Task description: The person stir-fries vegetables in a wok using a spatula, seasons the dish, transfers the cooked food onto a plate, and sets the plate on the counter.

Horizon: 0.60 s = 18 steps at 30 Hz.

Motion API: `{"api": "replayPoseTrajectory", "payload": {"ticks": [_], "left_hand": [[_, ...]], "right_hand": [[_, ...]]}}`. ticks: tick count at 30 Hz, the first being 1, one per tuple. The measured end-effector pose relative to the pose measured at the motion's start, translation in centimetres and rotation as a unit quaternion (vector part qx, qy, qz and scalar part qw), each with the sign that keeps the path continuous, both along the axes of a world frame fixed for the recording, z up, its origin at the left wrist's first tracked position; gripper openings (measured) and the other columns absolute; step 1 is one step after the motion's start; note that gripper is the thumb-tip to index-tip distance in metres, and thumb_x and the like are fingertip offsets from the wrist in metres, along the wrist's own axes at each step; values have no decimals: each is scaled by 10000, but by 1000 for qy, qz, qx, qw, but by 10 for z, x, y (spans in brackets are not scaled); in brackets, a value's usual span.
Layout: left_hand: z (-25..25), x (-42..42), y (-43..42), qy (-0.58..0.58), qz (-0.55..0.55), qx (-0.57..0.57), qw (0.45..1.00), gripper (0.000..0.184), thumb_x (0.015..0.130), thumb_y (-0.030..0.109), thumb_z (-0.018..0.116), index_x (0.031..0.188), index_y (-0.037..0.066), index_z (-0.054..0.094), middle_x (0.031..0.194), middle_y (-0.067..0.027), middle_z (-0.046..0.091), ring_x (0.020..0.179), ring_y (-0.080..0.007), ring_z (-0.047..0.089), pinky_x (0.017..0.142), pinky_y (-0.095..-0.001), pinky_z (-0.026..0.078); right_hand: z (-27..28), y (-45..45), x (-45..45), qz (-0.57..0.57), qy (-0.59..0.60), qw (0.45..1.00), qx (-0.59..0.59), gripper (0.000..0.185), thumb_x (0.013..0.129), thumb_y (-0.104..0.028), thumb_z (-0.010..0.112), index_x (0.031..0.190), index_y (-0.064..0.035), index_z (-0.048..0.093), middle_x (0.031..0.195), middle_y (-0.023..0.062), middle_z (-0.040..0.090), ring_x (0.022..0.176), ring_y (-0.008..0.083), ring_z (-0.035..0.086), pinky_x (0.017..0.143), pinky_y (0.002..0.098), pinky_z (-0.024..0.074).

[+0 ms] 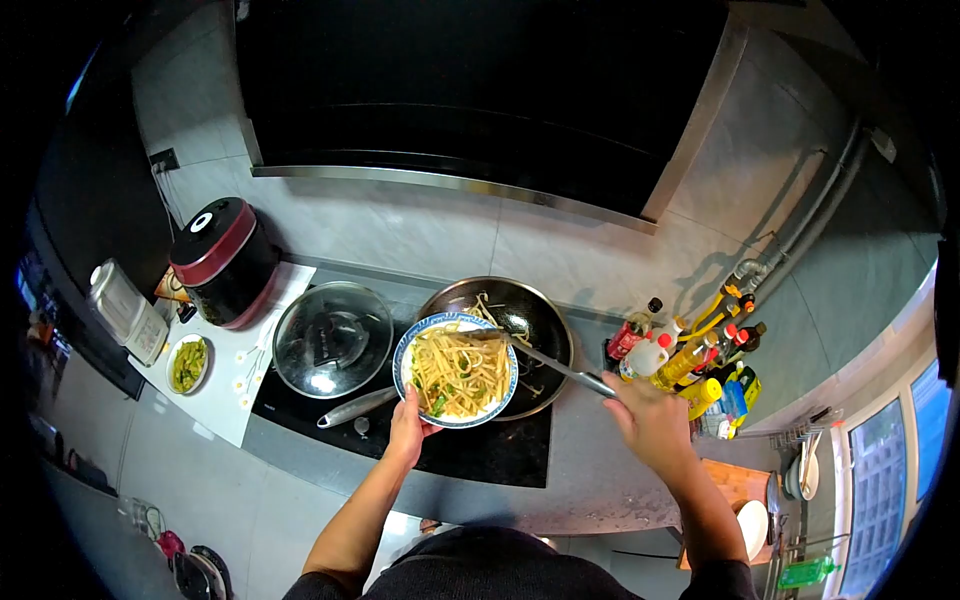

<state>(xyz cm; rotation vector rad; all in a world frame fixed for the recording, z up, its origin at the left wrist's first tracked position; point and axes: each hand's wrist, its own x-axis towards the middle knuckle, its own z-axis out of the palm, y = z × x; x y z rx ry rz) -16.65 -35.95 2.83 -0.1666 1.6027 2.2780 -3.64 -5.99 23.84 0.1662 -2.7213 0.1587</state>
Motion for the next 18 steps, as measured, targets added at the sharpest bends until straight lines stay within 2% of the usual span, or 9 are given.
{"api": "replayPoseTrajectory", "payload": {"ticks": [3, 6, 9, 13, 14, 17, 18], "left_hand": [[-7, 2, -3, 3, 13, 17, 1000, 653, 988, 588, 323, 1277, 30, 499, 1105, -91, 658, 916, -153, 668, 734, -280, 565], [0, 9, -10, 1, 27, 27, 999, 630, 998, 561, 330, 1272, 19, 500, 1095, -91, 662, 905, -145, 672, 715, -266, 566], [3, 20, -24, 1, 34, 10, 999, 630, 999, 558, 330, 1262, 13, 506, 1094, -92, 663, 904, -145, 674, 695, -260, 568], [15, 37, -37, -4, 73, -11, 997, 670, 988, 588, 324, 1259, 5, 513, 1090, -97, 664, 889, -143, 679, 668, -258, 570], [8, 38, -46, -6, 49, -21, 999, 685, 989, 584, 315, 1374, 23, 397, 1246, -132, 598, 1023, -218, 661, 761, -351, 587], [9, 44, -52, -4, 83, -39, 996, 700, 979, 609, 314, 1264, 2, 513, 1090, -110, 666, 861, -151, 687, 650, -261, 572], [12, 48, -51, -2, 91, -41, 995, 704, 982, 606, 308, 1276, -4, 502, 1101, -117, 666, 868, -162, 692, 664, -274, 577]], "right_hand": [[-7, 17, -8, 24, 16, 978, -208, 263, 852, -218, 676, 1067, -68, 690, 763, 126, 670, 704, 337, 652, 642, 383, 516], [-16, 40, -22, -16, -50, 965, -256, 218, 869, -189, 647, 1003, -25, 696, 816, 169, 690, 772, 356, 669, 681, 368, 524], [-23, 54, -51, -74, -137, 959, -238, 255, 881, -231, 626, 1004, -19, 695, 837, 192, 684, 808, 357, 673, 714, 403, 523], [-71, 62, -112, -157, -138, 972, -103, 266, 888, -271, 592, 998, -56, 704, 894, 208, 683, 863, 371, 665, 777, 457, 523], [-83, 57, -129, -173, -144, 970, -89, 251, 884, -269, 594, 1003, -80, 708, 908, 207, 683, 879, 380, 657, 789, 468, 521], [-96, 25, -156, -177, -148, 970, -82, 242, 884, -262, 581, 1028, -112, 703, 931, 206, 680, 897, 396, 649, 809, 490, 520], [-101, 18, -160, -161, -160, 969, -101, 248, 884, -265, 581, 1053, -123, 693, 937, 206, 679, 894, 405, 646, 805, 494, 519]]}}
